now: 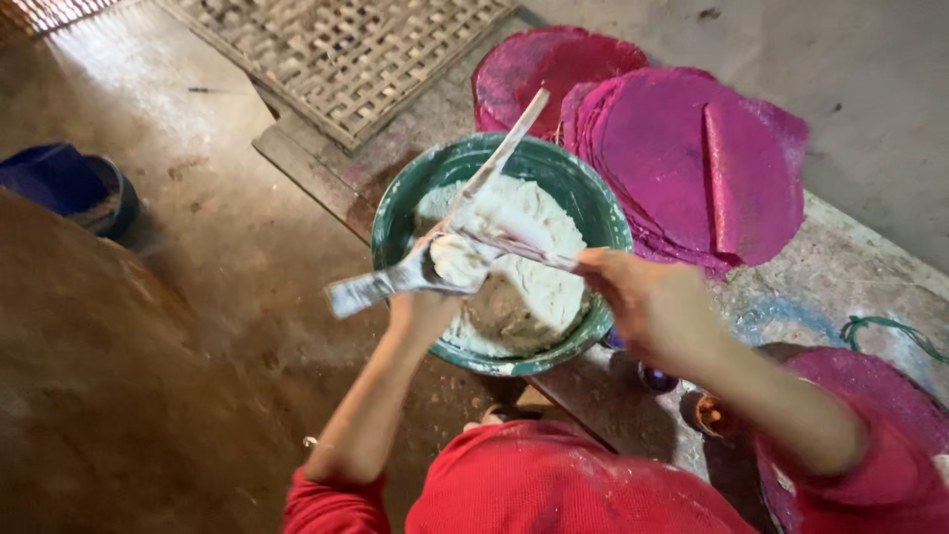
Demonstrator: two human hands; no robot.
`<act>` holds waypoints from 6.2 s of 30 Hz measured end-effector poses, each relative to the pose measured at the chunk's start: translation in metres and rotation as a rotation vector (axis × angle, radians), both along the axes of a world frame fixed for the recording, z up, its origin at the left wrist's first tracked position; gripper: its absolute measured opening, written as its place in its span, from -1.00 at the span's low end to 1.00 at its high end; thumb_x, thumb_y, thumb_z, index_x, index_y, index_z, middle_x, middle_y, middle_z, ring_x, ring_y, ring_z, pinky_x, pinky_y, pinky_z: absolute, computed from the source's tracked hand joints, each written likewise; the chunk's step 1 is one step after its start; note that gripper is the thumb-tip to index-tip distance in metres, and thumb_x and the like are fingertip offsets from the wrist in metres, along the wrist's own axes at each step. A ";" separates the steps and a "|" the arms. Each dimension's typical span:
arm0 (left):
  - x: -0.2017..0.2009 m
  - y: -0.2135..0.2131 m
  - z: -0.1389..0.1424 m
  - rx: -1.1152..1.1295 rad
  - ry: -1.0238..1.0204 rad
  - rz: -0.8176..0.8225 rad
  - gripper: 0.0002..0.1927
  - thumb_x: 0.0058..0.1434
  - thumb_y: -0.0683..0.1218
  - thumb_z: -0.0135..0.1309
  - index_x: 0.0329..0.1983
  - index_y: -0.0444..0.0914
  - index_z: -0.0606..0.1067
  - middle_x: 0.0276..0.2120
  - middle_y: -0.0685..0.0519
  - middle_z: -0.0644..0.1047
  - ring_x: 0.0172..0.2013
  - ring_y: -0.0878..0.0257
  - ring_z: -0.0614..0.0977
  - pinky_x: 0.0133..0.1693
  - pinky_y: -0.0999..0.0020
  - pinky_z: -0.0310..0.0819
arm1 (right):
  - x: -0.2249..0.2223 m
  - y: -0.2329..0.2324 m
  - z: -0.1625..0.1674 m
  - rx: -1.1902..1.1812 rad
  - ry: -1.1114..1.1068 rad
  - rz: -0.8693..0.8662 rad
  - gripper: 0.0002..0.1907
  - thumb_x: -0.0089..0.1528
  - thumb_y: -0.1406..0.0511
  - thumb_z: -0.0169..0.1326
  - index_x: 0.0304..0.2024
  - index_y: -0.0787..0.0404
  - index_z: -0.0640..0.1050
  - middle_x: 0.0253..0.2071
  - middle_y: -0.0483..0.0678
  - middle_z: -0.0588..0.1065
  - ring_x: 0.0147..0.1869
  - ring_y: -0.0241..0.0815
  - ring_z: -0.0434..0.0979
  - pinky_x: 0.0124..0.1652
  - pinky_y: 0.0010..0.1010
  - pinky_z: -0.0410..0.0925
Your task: The person fills a manual dough press with batter from a large basin, then squeezes the press to extrude round batter discs onto round pink trays, placing each disc beside the others. They repeat the fill-and-press cycle, occasionally repositioning trays and scraping excess batter from the press by hand.
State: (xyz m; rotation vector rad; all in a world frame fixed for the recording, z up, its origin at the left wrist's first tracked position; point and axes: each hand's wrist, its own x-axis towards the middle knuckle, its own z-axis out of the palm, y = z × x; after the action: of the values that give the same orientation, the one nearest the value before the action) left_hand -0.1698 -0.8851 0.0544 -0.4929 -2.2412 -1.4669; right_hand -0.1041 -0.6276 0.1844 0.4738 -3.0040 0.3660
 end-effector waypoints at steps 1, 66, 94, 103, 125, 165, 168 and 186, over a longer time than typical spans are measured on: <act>-0.002 0.005 0.001 0.012 0.125 0.040 -0.36 0.04 -0.09 0.34 0.19 -0.35 0.42 0.03 -0.14 0.54 0.01 0.00 0.61 0.07 0.17 0.49 | -0.005 -0.013 -0.017 -0.134 0.090 0.049 -0.68 0.28 0.22 0.10 0.09 0.03 0.62 -0.15 0.12 0.64 -0.19 -0.01 0.66 -0.28 -0.21 0.47; -0.068 -0.005 -0.021 -0.519 0.022 0.424 -0.08 -0.07 -0.03 0.30 0.38 -0.45 0.33 0.32 -0.32 0.26 0.17 -0.20 0.43 0.10 -0.04 0.38 | -0.027 0.000 -0.125 -0.692 -0.173 0.138 -0.58 0.34 0.35 0.04 0.28 0.14 0.52 -0.38 0.19 0.56 -0.39 -0.09 0.53 -0.29 -0.39 0.41; 0.137 0.367 0.088 0.190 -0.798 -1.543 -0.56 0.15 -0.19 0.31 0.11 -0.30 0.50 -0.12 -0.01 0.59 -0.08 0.25 0.60 -0.05 0.30 0.53 | 0.242 0.301 0.031 -0.308 0.566 0.246 -0.27 0.25 0.22 0.08 0.45 0.18 0.20 0.18 0.33 0.42 0.23 0.45 0.50 0.17 -0.02 0.47; 0.130 0.483 0.069 -0.193 -0.280 -1.624 -0.42 0.04 -0.03 0.45 0.13 -0.16 0.53 0.00 -0.01 0.64 0.03 0.14 0.66 0.12 0.20 0.50 | 0.320 0.410 0.001 -1.301 -0.367 -0.147 -0.05 0.28 -0.02 0.16 0.51 0.30 0.09 0.48 0.27 0.20 0.53 0.15 0.27 0.40 -0.01 0.17; 0.027 0.608 -0.029 1.358 -1.005 -1.963 -0.65 0.05 -0.13 0.01 -0.06 -0.23 0.44 -0.08 -0.01 0.49 0.10 0.06 0.50 0.19 0.17 0.33 | 0.350 0.575 -0.143 -1.038 -1.042 -0.706 -0.07 0.19 -0.23 -0.07 0.36 0.27 0.36 0.28 0.10 0.46 0.35 -0.04 0.37 0.28 -0.19 0.21; -0.020 0.647 -0.121 1.567 -1.249 -1.698 -0.73 0.27 0.09 -0.15 -0.13 -0.18 0.33 -0.32 0.09 0.37 -0.19 0.16 0.44 -0.03 0.16 0.44 | 0.210 0.435 -0.136 -1.069 -0.650 -0.913 -0.41 0.35 -0.09 -0.30 -0.04 0.24 0.50 -0.37 -0.08 0.49 -0.29 -0.28 0.49 -0.25 -0.37 0.43; -0.007 0.643 -0.127 1.584 -1.287 -1.578 -0.72 0.24 0.08 -0.14 -0.13 -0.18 0.34 -0.33 0.06 0.39 -0.23 0.15 0.44 -0.06 0.18 0.44 | 0.216 0.433 -0.133 -1.172 -0.697 -0.874 -0.34 0.39 -0.11 -0.28 -0.20 0.34 0.51 -0.44 -0.04 0.53 -0.35 -0.23 0.53 -0.28 -0.35 0.43; 0.013 0.654 -0.098 1.561 -1.201 -1.704 -0.68 0.25 0.08 -0.15 -0.13 -0.25 0.35 -0.28 0.01 0.41 -0.17 0.13 0.42 -0.01 0.24 0.35 | 0.235 0.442 -0.141 -0.846 -0.564 -0.998 -0.33 0.40 -0.14 -0.24 -0.09 0.32 0.52 -0.39 0.00 0.48 -0.33 -0.20 0.45 -0.33 -0.34 0.32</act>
State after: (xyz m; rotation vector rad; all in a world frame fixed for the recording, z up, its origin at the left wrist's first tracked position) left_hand -0.1573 -0.2315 -0.0436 -1.0114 0.5572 -4.1064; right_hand 0.1305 -0.1860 0.0435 -1.2767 -2.6242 1.6656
